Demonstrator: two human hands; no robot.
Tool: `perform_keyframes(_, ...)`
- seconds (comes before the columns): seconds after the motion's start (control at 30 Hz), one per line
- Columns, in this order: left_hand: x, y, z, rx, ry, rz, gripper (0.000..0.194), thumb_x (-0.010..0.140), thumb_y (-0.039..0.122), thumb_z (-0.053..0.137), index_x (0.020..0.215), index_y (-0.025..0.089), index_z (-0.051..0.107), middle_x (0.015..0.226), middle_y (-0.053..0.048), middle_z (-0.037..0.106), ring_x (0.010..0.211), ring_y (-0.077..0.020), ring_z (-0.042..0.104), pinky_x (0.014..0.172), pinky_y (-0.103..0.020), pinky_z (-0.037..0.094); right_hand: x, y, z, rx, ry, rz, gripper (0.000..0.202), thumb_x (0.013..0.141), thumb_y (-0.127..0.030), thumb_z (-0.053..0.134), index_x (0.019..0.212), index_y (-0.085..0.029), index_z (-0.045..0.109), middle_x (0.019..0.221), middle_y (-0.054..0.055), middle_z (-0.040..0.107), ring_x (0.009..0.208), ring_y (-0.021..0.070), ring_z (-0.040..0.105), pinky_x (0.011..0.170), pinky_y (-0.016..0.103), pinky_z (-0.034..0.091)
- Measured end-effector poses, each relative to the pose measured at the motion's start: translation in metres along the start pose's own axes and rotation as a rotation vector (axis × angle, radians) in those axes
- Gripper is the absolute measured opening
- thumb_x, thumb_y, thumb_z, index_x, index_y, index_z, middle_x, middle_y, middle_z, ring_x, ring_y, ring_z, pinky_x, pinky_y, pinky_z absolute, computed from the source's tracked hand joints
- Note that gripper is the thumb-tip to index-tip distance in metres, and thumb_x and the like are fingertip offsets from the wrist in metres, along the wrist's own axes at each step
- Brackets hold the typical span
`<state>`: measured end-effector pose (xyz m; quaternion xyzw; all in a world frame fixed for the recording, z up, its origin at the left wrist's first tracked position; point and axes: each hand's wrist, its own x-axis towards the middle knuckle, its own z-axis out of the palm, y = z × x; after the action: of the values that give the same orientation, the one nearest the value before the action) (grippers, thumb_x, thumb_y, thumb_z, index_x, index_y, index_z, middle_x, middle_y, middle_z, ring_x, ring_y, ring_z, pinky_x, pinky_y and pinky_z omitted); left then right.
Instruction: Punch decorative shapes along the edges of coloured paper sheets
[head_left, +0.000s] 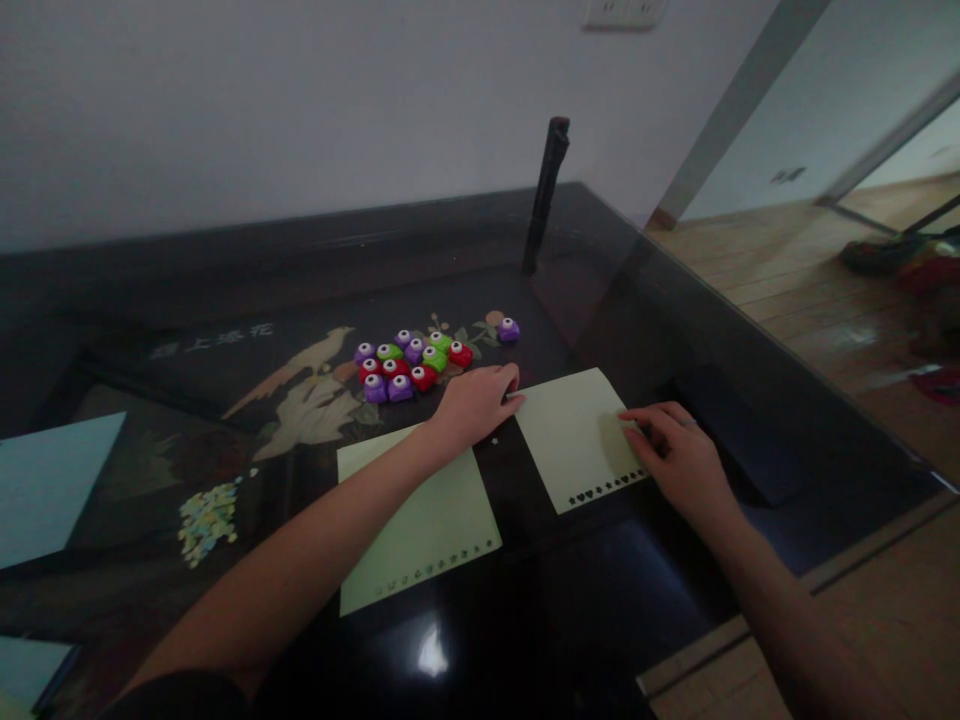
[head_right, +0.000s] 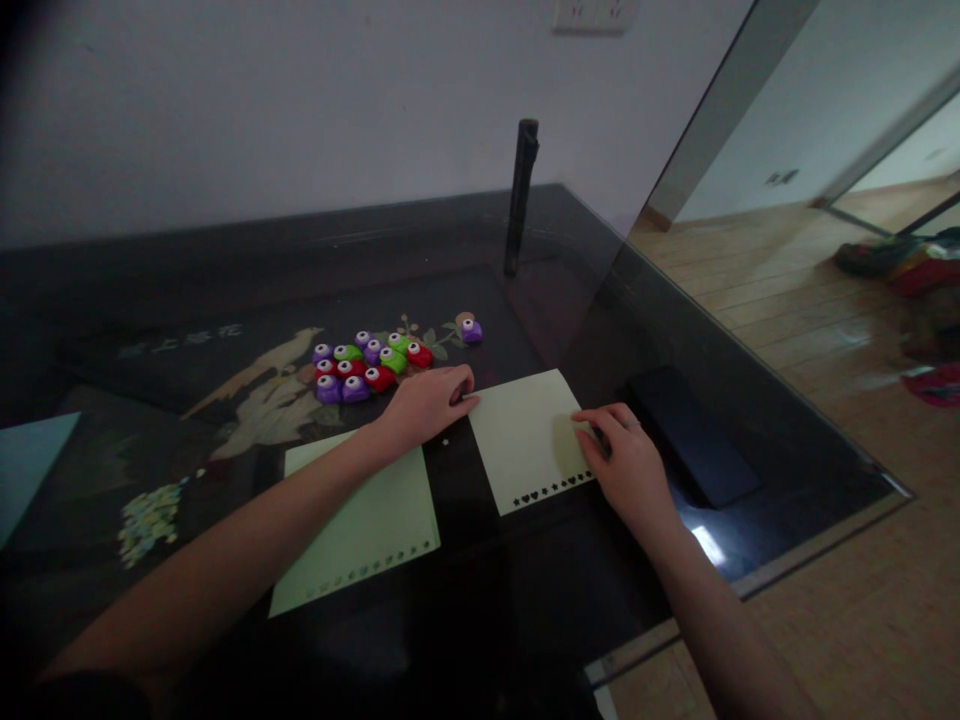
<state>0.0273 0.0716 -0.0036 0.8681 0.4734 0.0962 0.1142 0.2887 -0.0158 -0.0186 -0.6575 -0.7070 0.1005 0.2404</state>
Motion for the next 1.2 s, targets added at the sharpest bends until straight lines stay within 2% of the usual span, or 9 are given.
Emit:
perform_keyframes(0.17,0.0,-0.001,0.001,0.003,-0.012,-0.004,0.014,0.088,0.034,0.053,0.092,0.021,0.053,0.083,-0.002,0.065,0.071,-0.0175,0.06,0.052,-0.025,0.035,0.0,0.001,0.001,0.002,-0.008,-0.006,0.02,0.087,-0.025,0.052,0.099,-0.017,0.066,0.09,0.005,0.053,0.062,0.0137,0.05,0.06,0.03,0.043)
perform_keyframes(0.33,0.001,0.002,-0.007,0.005,-0.008,-0.007,0.027,0.089,0.037,0.051,0.11,0.019,0.049,0.082,-0.003,0.066,0.065,-0.0183,0.061,0.052,-0.026,0.038,0.001,0.003,0.001,0.038,0.039,-0.028,0.018,0.086,-0.026,0.054,0.096,-0.017,0.067,0.089,0.005,0.053,0.059,0.0128,0.049,0.056,0.03,0.043)
perform_keyframes(0.53,-0.015,0.002,-0.056,-0.034,0.113,0.043,0.024,0.092,0.029,0.046,0.111,0.017,0.052,0.085,-0.004,0.066,0.068,-0.0166,0.06,0.058,-0.026,0.039,0.007,-0.011,-0.011,0.115,0.113,-0.096,0.015,0.085,-0.024,0.054,0.09,-0.018,0.067,0.087,0.006,0.056,0.061,0.0138,0.051,0.053,0.029,0.044)
perform_keyframes(0.63,-0.042,-0.012,-0.082,-0.04,0.15,0.038,0.021,0.092,0.029,0.045,0.107,0.019,0.056,0.086,-0.003,0.066,0.072,-0.0162,0.059,0.062,-0.026,0.04,0.015,-0.031,-0.021,0.137,0.08,-0.174,0.014,0.085,-0.023,0.055,0.09,-0.018,0.066,0.089,0.006,0.058,0.058,0.0127,0.051,0.051,0.028,0.043)
perform_keyframes(0.73,-0.077,-0.033,-0.094,-0.041,0.151,-0.064,0.023,0.092,0.031,0.044,0.105,0.019,0.059,0.087,-0.003,0.066,0.072,-0.0161,0.059,0.065,-0.028,0.042,0.027,-0.059,-0.023,0.149,0.037,-0.301,0.015,0.087,-0.02,0.053,0.092,-0.019,0.066,0.093,0.006,0.06,0.06,0.013,0.054,0.054,0.029,0.045)
perform_keyframes(0.83,-0.111,-0.054,-0.087,-0.055,0.113,-0.126,0.02,0.09,0.029,0.045,0.097,0.018,0.06,0.086,-0.004,0.065,0.075,-0.0172,0.059,0.068,-0.029,0.045,0.042,-0.092,-0.012,0.129,-0.042,-0.475,0.016,0.087,-0.019,0.052,0.096,-0.018,0.066,0.092,0.006,0.063,0.074,0.0175,0.058,0.065,0.032,0.049)
perform_keyframes(0.93,-0.138,-0.067,-0.07,-0.05,0.069,-0.127,0.02,0.09,0.025,0.044,0.097,0.017,0.06,0.097,-0.008,0.065,0.091,-0.0206,0.06,0.081,-0.035,0.047,0.054,-0.123,0.012,0.028,-0.21,-0.634,0.023,0.087,-0.019,0.055,0.108,-0.016,0.063,0.102,0.009,0.065,0.097,0.0241,0.057,0.084,0.039,0.049)
perform_keyframes(1.0,-0.152,-0.071,-0.057,-0.005,0.063,-0.145,0.02,0.089,0.024,0.046,0.101,0.017,0.06,0.104,-0.009,0.063,0.099,-0.0231,0.058,0.088,-0.039,0.046,0.058,-0.139,0.03,-0.066,-0.287,-0.698,0.031,0.086,-0.023,0.058,0.116,-0.015,0.06,0.109,0.011,0.063,0.102,0.0267,0.055,0.087,0.042,0.048)
perform_keyframes(1.2,-0.173,-0.068,-0.036,0.074,0.115,-0.255,0.043,0.088,0.036,0.051,0.126,0.016,0.051,0.121,-0.013,0.055,0.112,-0.0284,0.05,0.095,-0.044,0.043,0.059,-0.154,0.064,-0.249,-0.323,-0.781,0.049,0.084,-0.037,0.061,0.125,-0.01,0.056,0.118,0.015,0.06,0.102,0.0305,0.055,0.085,0.044,0.049)
